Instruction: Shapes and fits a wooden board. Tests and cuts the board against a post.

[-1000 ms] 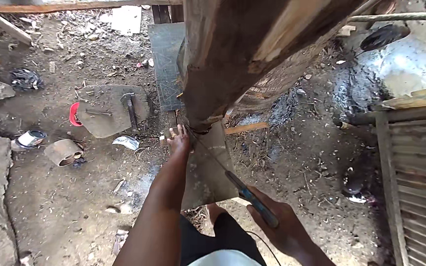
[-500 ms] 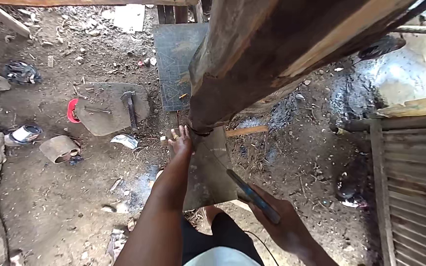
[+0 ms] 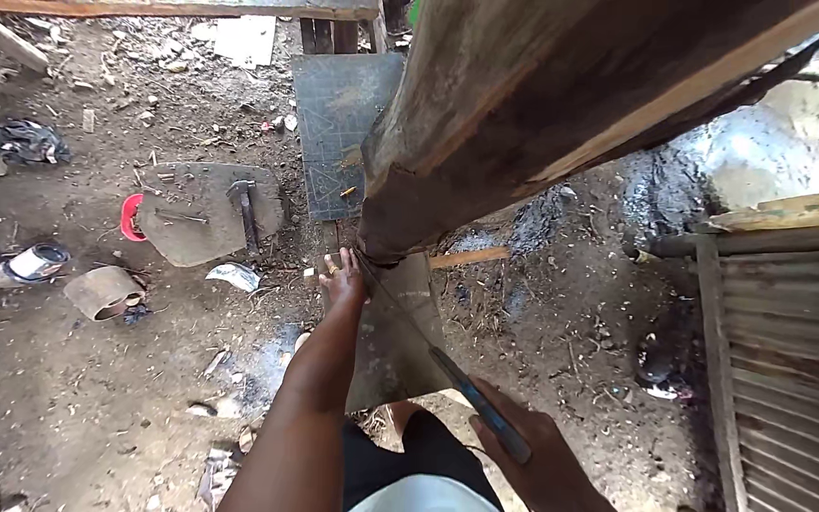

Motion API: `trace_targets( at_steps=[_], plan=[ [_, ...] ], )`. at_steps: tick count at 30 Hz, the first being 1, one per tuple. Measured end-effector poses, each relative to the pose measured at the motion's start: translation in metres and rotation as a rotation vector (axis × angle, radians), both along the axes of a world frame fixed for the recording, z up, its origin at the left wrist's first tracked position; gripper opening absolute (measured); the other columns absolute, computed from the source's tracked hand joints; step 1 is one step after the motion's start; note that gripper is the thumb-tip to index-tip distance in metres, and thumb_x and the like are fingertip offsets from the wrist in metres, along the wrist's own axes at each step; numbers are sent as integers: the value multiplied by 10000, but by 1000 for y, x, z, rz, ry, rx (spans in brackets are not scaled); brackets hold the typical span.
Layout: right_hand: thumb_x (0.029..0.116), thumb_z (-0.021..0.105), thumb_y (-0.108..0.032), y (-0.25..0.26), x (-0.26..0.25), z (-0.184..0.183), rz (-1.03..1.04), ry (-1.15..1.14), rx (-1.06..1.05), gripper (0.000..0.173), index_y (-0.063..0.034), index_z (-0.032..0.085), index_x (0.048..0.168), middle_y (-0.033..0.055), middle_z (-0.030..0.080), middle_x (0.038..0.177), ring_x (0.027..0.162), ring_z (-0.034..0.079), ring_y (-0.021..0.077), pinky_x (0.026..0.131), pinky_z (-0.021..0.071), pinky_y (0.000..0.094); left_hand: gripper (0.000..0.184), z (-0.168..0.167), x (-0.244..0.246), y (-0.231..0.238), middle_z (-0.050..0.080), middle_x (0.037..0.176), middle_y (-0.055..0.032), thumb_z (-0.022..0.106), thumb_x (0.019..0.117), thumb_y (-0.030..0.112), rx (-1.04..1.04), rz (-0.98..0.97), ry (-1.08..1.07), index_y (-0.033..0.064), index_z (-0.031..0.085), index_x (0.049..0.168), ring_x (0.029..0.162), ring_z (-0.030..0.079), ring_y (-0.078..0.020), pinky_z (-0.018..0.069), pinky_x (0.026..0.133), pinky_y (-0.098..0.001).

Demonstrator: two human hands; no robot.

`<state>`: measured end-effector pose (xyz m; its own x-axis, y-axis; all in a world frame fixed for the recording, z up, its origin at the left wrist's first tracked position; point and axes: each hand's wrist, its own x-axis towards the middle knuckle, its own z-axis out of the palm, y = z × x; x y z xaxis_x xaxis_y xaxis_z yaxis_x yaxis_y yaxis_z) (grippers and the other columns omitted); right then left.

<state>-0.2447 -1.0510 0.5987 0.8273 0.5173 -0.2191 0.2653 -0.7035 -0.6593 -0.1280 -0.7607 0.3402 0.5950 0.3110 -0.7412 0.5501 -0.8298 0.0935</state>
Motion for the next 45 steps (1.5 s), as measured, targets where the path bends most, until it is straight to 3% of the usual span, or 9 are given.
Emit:
trace_targets(
  at_steps=[6, 20, 24, 27, 31, 33, 39, 42, 45],
  plan=[
    [1030, 583, -374, -1, 4, 0, -45, 75, 43, 484, -94, 614, 1424, 25, 771, 997, 774, 707, 35, 692, 611, 258, 1358, -4, -1, 0, -16, 1746, -84, 976, 616, 346, 0, -3, 0, 175, 140, 1672, 1551, 117, -496, 322, 1081, -780],
    [1011, 586, -355, 35, 38, -31, -95, 226, 34, 498, -91, 609, 1432, 20, 764, 978, 754, 698, 60, 693, 603, 288, 1399, -4, 0, -1, -39, 1747, -58, 990, 606, 322, 3, 6, -2, 199, 98, 1677, 1554, 116, -486, 319, 1079, -781],
    [1022, 581, -374, 19, 27, -9, -88, 187, 7, 500, -99, 602, 1439, 18, 767, 1041, 825, 717, 51, 738, 622, 295, 1343, 1, -1, -2, -35, 1747, -78, 968, 644, 290, -18, 14, -13, 193, 112, 1676, 1549, 78, -520, 294, 1075, -806],
    [1017, 589, -349, 16, 24, -7, -95, 128, 14, 480, -83, 620, 1416, 17, 770, 1032, 816, 713, 35, 730, 615, 265, 1386, -3, -2, -2, -42, 1747, -76, 978, 612, 256, -20, 27, -14, 197, 93, 1677, 1550, 71, -520, 278, 1072, -820],
    [1006, 586, -309, 59, 50, -47, -75, 218, -20, 499, -86, 588, 1452, 63, 768, 1029, 826, 732, 137, 751, 620, 376, 1375, -4, -2, -3, -59, 1746, -66, 981, 620, 291, -13, 25, -1, 202, 105, 1677, 1557, 70, -501, 278, 1094, -799],
    [1007, 571, -326, 63, 49, -47, -60, 226, -61, 516, -104, 575, 1472, 62, 764, 966, 776, 723, 157, 714, 611, 397, 1355, -4, -3, -2, -62, 1746, -70, 976, 632, 305, -12, 24, -9, 203, 117, 1676, 1559, 70, -494, 281, 1098, -792],
    [1015, 583, -329, 21, 18, -4, -82, 82, -33, 484, -80, 609, 1428, 19, 769, 1021, 800, 714, 51, 721, 621, 281, 1363, -3, -3, -2, -33, 1749, -52, 977, 628, 282, -10, 23, -24, 210, 109, 1677, 1559, 71, -494, 269, 1091, -805],
    [1005, 588, -307, 62, 49, -39, -92, 163, -69, 481, -92, 608, 1435, 54, 770, 1007, 798, 728, 129, 727, 621, 368, 1342, -5, -3, -2, -29, 1749, -47, 965, 647, 261, -9, 34, -31, 216, 106, 1677, 1563, 57, -489, 252, 1096, -808],
    [1028, 543, -342, 105, 77, -65, -32, 308, -227, 532, -162, 512, 1528, 90, 756, 1047, 883, 732, 225, 819, 596, 445, 1293, -9, -2, 1, -36, 1749, -54, 948, 676, 280, -5, 51, -34, 224, 129, 1675, 1563, 76, -482, 288, 1094, -780]
  ],
)
